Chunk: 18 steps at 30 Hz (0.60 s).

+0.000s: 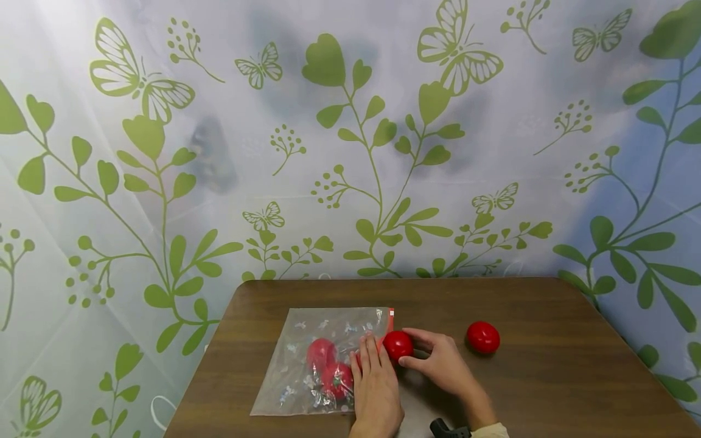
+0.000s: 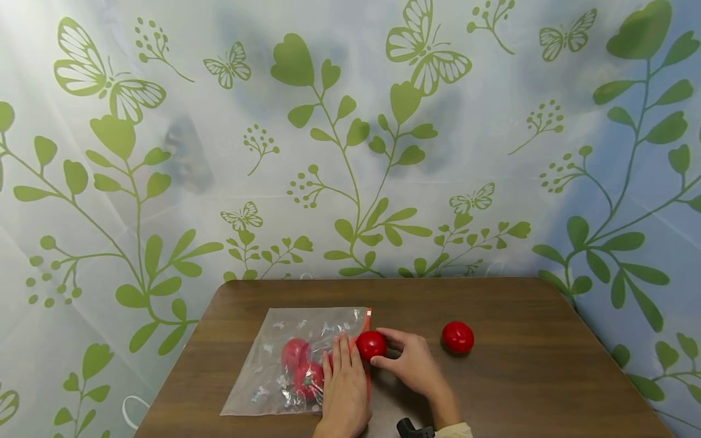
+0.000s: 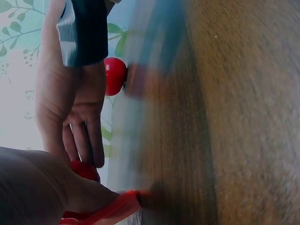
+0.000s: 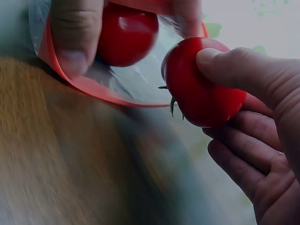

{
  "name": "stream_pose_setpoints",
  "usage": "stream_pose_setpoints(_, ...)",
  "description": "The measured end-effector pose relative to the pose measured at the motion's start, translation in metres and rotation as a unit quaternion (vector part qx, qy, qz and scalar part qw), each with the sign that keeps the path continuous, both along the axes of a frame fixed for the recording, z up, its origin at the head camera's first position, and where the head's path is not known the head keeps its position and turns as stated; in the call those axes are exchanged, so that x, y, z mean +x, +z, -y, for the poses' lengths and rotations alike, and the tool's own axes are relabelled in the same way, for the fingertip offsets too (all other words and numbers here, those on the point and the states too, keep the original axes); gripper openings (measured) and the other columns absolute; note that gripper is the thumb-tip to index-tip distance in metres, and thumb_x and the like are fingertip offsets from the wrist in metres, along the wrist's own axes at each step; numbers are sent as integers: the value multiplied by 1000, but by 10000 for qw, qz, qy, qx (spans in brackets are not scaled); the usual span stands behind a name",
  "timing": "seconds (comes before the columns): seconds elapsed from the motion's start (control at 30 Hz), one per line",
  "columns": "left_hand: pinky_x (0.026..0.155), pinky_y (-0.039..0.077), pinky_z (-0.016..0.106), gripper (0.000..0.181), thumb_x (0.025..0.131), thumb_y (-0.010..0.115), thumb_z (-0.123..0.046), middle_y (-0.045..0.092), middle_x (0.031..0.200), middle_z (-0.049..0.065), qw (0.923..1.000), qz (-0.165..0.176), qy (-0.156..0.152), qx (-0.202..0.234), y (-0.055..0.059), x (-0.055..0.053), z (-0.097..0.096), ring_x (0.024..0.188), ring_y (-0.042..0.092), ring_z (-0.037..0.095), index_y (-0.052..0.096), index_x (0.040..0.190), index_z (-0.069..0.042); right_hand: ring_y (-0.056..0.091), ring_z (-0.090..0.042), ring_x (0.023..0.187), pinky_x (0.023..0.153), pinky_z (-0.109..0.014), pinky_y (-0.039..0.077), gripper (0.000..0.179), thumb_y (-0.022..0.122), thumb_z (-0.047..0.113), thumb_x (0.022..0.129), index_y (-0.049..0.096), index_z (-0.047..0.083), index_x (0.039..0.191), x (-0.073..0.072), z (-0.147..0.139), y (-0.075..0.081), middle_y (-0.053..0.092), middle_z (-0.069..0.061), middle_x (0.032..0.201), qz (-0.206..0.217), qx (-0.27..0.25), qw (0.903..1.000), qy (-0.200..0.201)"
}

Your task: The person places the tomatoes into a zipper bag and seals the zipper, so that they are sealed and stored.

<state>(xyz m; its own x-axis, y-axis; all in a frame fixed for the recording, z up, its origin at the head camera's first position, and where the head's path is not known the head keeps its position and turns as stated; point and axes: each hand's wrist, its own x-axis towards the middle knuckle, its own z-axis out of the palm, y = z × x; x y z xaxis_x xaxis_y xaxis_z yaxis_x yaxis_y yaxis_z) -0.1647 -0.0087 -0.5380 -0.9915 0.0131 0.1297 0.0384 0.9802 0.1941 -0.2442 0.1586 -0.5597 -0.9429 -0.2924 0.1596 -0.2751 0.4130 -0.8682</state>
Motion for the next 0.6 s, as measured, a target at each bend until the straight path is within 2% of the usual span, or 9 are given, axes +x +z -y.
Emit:
stream_pose_setpoints(0.37,132,29,63,110,68,99,-16,37,174,24,9998,-159,51,-109,-1,0,-1,163,35,41,45,162,3,79,-31,118,100,-46,63,64,98,25,83,74,8,140,-2,19,-1,78,-15,134,-83,-45,9999,-72)
stream_pose_setpoints(0.6,132,29,63,113,66,100,-18,36,175,23,9996,-243,57,-143,0,2,-2,164,35,41,44,163,3,80,-30,116,101,-48,63,63,98,25,83,74,10,139,-5,27,-2,78,-14,135,-35,286,9991,-298)
